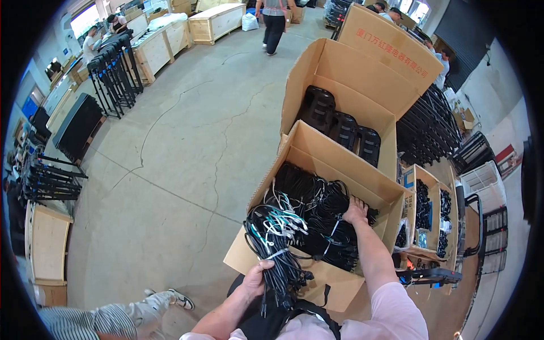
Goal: Assemble a plastic housing component using an electric screwdriver and organize bundles of wire harnesses.
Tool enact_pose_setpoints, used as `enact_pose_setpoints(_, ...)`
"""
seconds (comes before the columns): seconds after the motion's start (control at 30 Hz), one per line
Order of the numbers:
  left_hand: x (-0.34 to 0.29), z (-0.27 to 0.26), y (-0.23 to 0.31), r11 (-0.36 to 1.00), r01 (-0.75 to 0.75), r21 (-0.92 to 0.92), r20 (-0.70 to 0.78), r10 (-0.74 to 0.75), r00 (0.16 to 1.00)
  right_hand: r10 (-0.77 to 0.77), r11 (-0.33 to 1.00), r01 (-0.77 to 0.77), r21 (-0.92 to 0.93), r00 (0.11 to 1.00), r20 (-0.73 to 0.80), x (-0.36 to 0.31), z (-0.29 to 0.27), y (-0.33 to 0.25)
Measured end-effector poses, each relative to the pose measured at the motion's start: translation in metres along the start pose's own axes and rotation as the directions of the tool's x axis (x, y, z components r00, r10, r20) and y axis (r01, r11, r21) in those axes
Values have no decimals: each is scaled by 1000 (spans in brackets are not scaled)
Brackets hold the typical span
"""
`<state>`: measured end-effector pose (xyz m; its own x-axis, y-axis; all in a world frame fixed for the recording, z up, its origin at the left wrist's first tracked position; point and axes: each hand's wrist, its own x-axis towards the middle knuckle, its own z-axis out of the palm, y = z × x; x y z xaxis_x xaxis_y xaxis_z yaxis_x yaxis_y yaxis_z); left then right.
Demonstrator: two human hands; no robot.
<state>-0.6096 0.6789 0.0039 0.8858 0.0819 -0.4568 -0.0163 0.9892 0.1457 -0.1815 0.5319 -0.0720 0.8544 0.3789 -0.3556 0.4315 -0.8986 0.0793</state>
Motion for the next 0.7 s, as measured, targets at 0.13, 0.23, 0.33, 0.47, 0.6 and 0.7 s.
enact_pose_setpoints(0.13, 5, 5, -2, 1000, 12, 21, -58, -11, 998, -145, 974, 120, -194, 982, -123, 2, -11, -6)
enact_pose_setpoints(0.23, 17, -2, -5, 999, 33, 37, -6, -33, 999, -97, 973, 87, -215, 994, -39, -5, -22, 2)
enact_pose_setpoints(0.33, 23, 7, 2, 999, 43, 26, 100, -46, 994, -114, 985, 104, -136, 991, -70, -21, -62, 3)
enact_pose_setpoints(0.47, 40, 18, 5, 998, 16, -59, 238, -2, 971, -65, 997, 67, 25, 995, -73, -76, -152, -25)
enact_pose_setpoints(0.6, 49, 19, 5, 1000, 2, 8, 262, -4, 965, -72, 893, 87, 441, 996, -50, -128, -196, -20)
enact_pose_setpoints(0.7, 57, 12, 2, 999, 18, -29, 222, -11, 975, -126, 675, 162, 719, 987, -105, -188, -222, -23)
